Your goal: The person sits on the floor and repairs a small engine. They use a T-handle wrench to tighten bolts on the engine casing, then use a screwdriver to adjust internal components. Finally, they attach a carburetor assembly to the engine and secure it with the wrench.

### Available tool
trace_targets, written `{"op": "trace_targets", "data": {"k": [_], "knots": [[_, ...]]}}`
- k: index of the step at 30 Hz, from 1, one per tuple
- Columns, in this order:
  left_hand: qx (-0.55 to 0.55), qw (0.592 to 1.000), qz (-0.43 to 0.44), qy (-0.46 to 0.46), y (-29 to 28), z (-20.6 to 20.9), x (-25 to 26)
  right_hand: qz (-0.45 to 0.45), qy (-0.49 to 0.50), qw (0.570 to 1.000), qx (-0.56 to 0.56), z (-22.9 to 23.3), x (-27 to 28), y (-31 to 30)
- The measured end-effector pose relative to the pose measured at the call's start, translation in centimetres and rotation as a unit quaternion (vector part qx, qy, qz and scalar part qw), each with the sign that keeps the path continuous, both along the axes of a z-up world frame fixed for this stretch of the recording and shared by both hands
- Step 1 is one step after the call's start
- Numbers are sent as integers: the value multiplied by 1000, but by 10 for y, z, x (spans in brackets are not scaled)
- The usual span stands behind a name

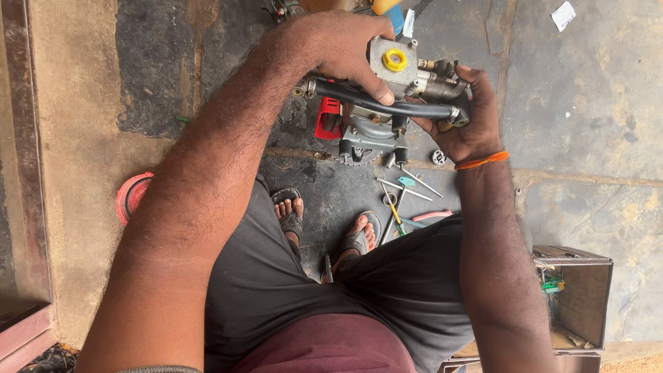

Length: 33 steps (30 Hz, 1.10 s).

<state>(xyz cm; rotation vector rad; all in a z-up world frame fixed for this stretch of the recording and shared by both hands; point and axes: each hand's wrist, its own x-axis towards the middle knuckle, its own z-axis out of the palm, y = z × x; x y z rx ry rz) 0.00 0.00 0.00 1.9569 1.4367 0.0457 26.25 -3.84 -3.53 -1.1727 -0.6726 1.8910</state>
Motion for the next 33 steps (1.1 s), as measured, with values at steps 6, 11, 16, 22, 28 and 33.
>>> {"op": "trace_targets", "data": {"k": [6, 11, 16, 22, 28, 33], "knots": [[12, 1000, -10, -27, 1, -6, -2, 46, 3, 999, 20, 0, 4, -1], [87, 996, -8, 20, 0, -21, 7, -32, -4, 999, -30, -28, 22, 2], [158, 987, -16, -29, -1, -37, 11, -123, -148, 978, -83, -74, 48, -17], [264, 964, -9, -24, -8, -41, 11, 40, -228, 973, 14, -91, 28, -83], [278, 960, 18, -5, -12, -41, 16, 92, -330, 934, 100, -74, -2, -95], [263, 964, 3, -32, -14, -42, 12, 122, -358, 917, 129, -62, -5, -95]]}}
